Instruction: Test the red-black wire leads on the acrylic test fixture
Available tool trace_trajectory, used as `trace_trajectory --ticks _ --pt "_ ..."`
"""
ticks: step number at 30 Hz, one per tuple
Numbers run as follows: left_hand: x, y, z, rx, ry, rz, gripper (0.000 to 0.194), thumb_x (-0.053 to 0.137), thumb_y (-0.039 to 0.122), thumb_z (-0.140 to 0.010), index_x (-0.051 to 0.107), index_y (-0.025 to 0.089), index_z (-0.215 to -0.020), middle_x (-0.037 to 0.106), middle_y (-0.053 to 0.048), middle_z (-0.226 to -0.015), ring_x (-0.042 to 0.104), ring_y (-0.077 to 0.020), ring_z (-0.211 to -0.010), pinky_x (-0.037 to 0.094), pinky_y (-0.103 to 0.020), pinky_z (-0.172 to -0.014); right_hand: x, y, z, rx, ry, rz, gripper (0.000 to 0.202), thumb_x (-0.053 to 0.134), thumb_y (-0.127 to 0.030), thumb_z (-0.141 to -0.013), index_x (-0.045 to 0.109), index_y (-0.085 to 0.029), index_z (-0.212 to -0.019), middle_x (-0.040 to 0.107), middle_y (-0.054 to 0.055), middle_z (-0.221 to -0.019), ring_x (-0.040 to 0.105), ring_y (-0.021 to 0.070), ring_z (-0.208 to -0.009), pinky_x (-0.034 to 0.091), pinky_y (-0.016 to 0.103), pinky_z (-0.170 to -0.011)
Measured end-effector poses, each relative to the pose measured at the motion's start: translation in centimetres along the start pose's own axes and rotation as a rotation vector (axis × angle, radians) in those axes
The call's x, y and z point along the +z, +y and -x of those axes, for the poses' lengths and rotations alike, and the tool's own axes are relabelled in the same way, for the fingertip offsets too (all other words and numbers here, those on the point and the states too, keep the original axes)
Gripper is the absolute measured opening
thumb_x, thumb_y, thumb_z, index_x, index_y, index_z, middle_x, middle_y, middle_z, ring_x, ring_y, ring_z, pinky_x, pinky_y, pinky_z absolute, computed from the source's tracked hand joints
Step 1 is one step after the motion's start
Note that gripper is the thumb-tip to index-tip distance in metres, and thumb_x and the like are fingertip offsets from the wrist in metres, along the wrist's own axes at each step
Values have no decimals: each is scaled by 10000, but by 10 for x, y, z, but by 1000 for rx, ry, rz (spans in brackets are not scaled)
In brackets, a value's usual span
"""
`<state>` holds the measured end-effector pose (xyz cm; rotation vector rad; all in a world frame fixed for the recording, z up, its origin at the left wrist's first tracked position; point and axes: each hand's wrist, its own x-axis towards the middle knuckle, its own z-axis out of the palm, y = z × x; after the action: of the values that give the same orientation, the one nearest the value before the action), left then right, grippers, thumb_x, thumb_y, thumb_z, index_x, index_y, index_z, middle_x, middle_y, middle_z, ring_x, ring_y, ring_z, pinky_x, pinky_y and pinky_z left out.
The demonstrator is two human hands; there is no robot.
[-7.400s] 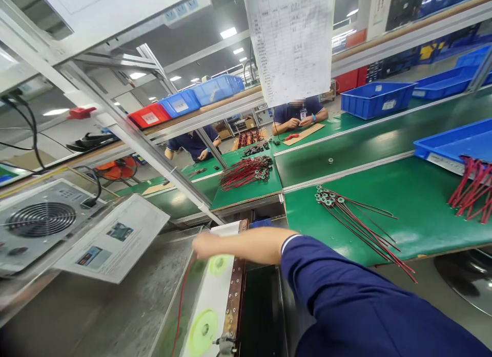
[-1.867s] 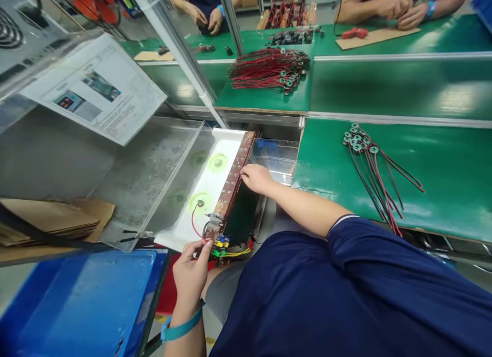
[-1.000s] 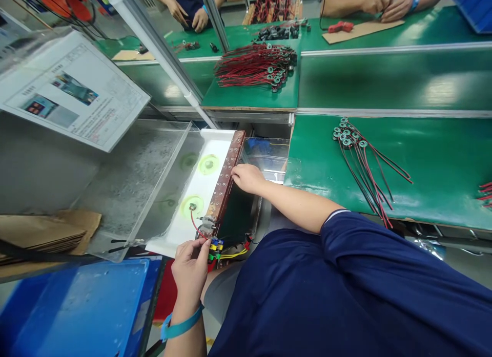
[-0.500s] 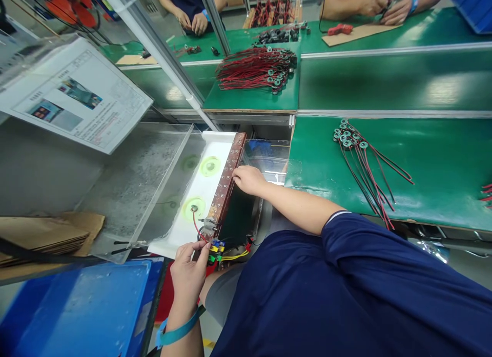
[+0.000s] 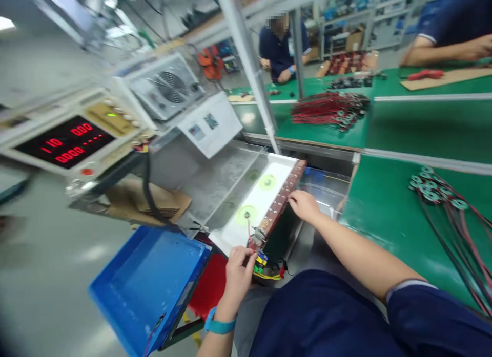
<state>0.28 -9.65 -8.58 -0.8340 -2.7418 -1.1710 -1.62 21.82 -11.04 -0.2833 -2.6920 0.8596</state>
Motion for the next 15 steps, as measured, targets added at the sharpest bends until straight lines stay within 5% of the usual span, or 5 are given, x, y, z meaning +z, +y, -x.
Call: trace_trajectory --ticks 15 --pt "1 -1 8 20 35 -75 133 538 173 -892 543 155 -760 570 -49 -805 496 -149 -865 438 -276 -777 7 7 -5 -32 63 -23 276 468 -353 -871 718 -236 -876 717 85 -962 670 260 -911 522 417 -838"
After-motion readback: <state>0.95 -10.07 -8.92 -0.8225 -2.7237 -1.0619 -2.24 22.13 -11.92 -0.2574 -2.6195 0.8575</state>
